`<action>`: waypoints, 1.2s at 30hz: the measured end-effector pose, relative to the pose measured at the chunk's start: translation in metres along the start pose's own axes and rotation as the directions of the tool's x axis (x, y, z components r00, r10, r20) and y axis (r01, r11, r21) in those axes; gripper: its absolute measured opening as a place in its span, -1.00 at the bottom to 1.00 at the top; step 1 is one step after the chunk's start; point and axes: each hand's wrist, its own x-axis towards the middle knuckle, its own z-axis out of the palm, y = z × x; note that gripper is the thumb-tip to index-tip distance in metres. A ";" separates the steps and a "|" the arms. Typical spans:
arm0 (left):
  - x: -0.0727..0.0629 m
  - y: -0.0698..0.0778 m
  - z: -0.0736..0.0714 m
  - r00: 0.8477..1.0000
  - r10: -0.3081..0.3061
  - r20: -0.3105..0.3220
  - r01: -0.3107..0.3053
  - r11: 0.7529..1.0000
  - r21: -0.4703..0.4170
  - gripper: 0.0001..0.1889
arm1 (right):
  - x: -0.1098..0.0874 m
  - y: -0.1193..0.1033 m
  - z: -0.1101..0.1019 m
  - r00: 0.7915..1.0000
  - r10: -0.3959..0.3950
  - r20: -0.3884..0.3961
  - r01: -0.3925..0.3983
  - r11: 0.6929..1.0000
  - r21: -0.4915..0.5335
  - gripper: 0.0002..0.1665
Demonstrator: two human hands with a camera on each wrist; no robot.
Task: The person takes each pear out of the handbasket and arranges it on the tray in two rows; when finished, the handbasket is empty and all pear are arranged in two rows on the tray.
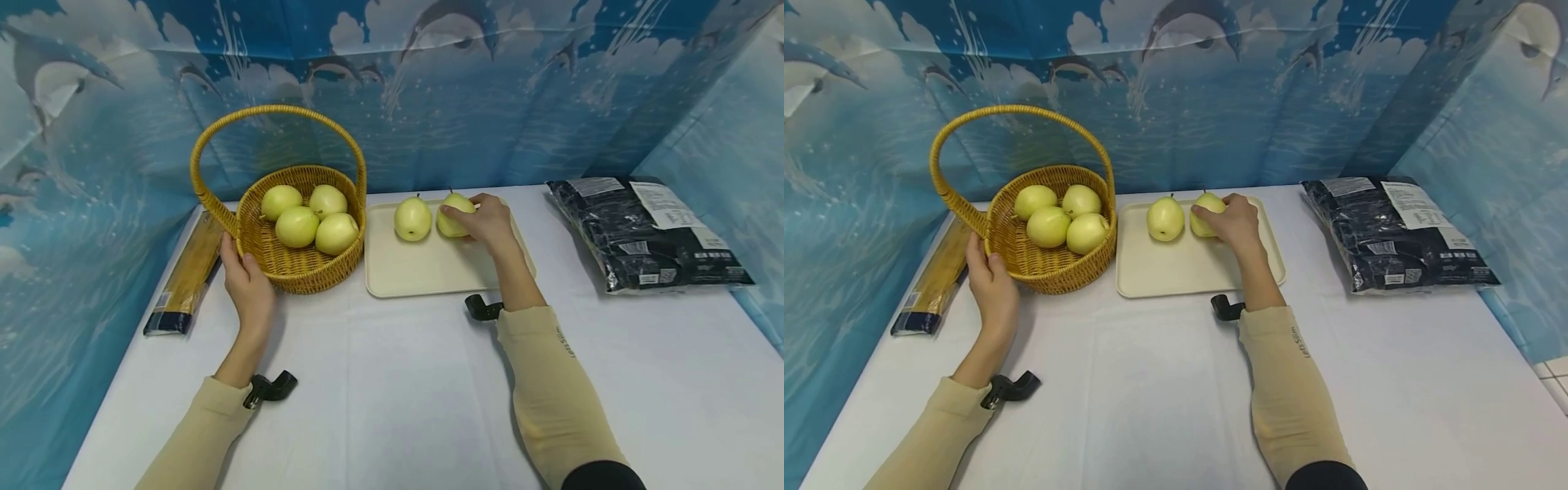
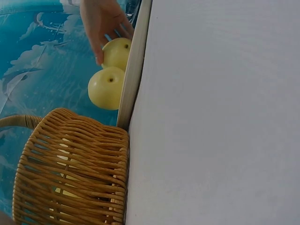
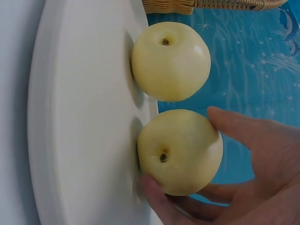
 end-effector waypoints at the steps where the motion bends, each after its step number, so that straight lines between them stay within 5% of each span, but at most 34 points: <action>1: 0.000 0.000 -0.001 1.000 0.001 0.002 -0.001 1.000 0.002 -0.41 | 0.000 0.000 0.000 1.000 -0.001 0.010 0.001 1.000 -0.011 0.09; 7: 0.001 0.003 -0.004 1.000 -0.006 -0.005 0.006 1.000 -0.002 -0.41 | -0.003 -0.007 -0.006 0.999 -0.033 0.033 0.035 0.996 -0.086 0.14; 16: 0.000 0.018 -0.003 0.999 -0.031 -0.010 0.030 0.999 -0.031 -0.40 | -0.014 -0.020 -0.012 0.991 -0.126 -0.045 0.124 0.991 -0.043 0.07; 25: 0.001 0.001 0.000 1.000 -0.007 -0.007 0.007 1.000 -0.009 -0.41 | -0.037 -0.041 -0.016 0.950 -0.294 -0.108 0.294 0.956 -0.018 -0.05; 36: 0.004 -0.004 -0.001 1.000 0.008 0.003 -0.008 1.000 -0.025 -0.41 | -0.054 -0.065 0.009 0.927 -0.373 0.043 0.372 0.928 0.033 -0.12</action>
